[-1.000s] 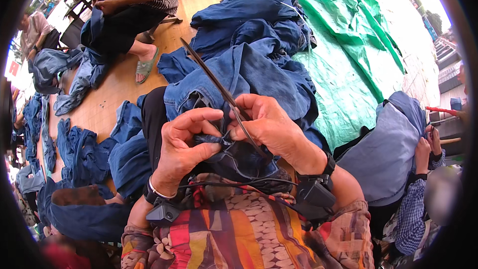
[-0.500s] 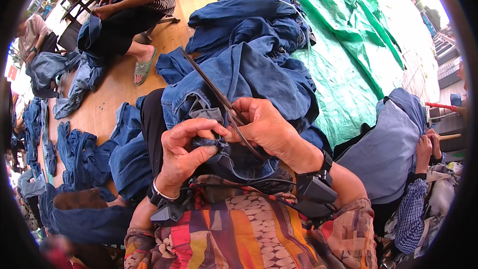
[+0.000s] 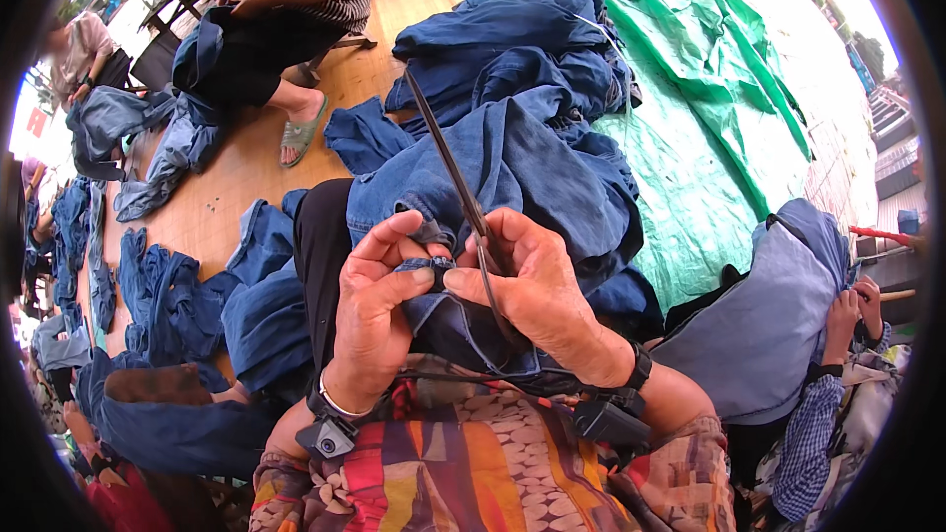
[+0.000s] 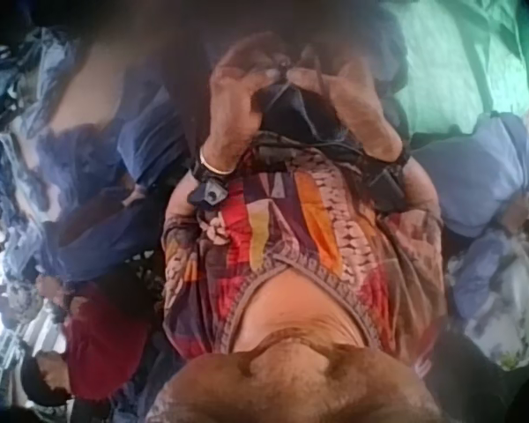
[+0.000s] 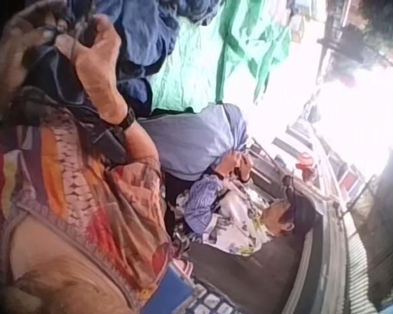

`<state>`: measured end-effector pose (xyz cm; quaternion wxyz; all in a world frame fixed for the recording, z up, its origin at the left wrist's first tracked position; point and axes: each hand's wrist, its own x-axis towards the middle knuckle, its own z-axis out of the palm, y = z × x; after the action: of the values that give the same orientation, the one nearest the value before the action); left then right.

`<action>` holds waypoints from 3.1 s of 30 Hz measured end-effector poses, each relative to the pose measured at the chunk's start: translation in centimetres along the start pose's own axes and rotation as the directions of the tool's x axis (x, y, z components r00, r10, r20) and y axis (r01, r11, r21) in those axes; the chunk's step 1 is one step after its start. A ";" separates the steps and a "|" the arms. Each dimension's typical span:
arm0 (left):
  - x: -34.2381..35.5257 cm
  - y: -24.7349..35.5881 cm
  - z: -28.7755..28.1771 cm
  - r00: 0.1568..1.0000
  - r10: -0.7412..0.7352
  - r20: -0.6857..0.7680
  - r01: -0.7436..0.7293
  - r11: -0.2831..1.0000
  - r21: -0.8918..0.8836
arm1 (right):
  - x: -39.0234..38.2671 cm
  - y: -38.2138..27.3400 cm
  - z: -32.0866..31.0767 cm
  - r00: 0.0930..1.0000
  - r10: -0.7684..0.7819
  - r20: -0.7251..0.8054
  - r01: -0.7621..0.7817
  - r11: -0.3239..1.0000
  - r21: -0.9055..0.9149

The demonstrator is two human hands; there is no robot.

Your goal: Cutting and trimming excess fabric or threads from denim garments using scissors.

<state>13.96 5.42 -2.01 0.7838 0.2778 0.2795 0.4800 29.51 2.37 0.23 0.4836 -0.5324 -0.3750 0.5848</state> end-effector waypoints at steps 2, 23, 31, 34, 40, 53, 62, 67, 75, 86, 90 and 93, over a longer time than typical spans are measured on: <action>0.0 -0.1 -0.3 0.999 -0.025 -0.027 0.024 0.999 -0.026 | 0.0 0.8 0.2 1.000 0.018 -0.002 -0.018 0.997 0.072; 0.4 -0.2 -1.0 0.999 0.047 -0.026 -0.048 0.997 -0.060 | 4.1 -0.5 -0.5 0.925 -0.377 0.046 0.362 0.837 -0.412; 0.9 0.1 -1.6 0.999 -0.023 -0.023 0.018 0.978 -0.210 | 0.8 -4.5 -3.3 0.970 -0.152 0.192 0.244 0.658 -0.712; 1.1 -0.1 -1.7 1.000 -0.020 -0.021 0.014 0.973 -0.231 | 0.6 -4.0 -4.4 0.878 -0.256 0.404 0.471 0.321 -0.822; 1.1 0.0 -1.6 0.999 -0.001 0.045 0.011 0.971 -0.240 | 0.6 -4.5 -4.1 0.840 -0.261 0.476 0.522 0.150 -0.839; 1.1 -0.2 -1.5 0.999 0.015 0.041 -0.004 0.964 -0.266 | 0.6 -5.4 -2.5 0.870 -0.181 0.458 0.467 0.004 -0.884; 1.0 0.0 -1.1 1.000 0.006 0.018 -0.001 0.971 -0.239 | 0.5 -4.6 -2.6 0.827 -0.291 0.480 0.493 -0.033 -0.869; 1.0 0.1 -0.9 1.000 0.004 0.004 -0.003 0.973 -0.229 | 0.3 -4.8 -2.6 0.850 -0.252 0.463 0.470 -0.035 -0.882; 0.8 -0.2 -0.9 0.999 0.040 0.010 -0.036 0.973 -0.228 | 0.1 -5.0 -2.8 0.872 -0.200 0.447 0.454 -0.010 -0.891; 0.0 -0.3 -1.2 0.998 0.043 0.037 -0.037 0.987 -0.154 | -1.1 -3.8 -4.1 0.953 -0.220 0.209 0.301 0.597 -0.743; -1.3 0.5 -1.1 0.988 0.097 0.118 -0.113 0.984 0.138 | -2.6 -2.7 -3.1 0.976 -0.189 0.109 0.218 0.870 -0.441; -1.9 0.7 -1.6 0.968 0.121 0.221 -0.174 0.956 0.237 | -3.7 -1.7 -1.3 0.969 -0.243 0.051 0.246 0.914 -0.323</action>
<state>11.66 4.21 -2.29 0.7279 0.4439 0.2354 0.4666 30.90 -0.88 2.58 0.4561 -0.5513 -0.5328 0.4519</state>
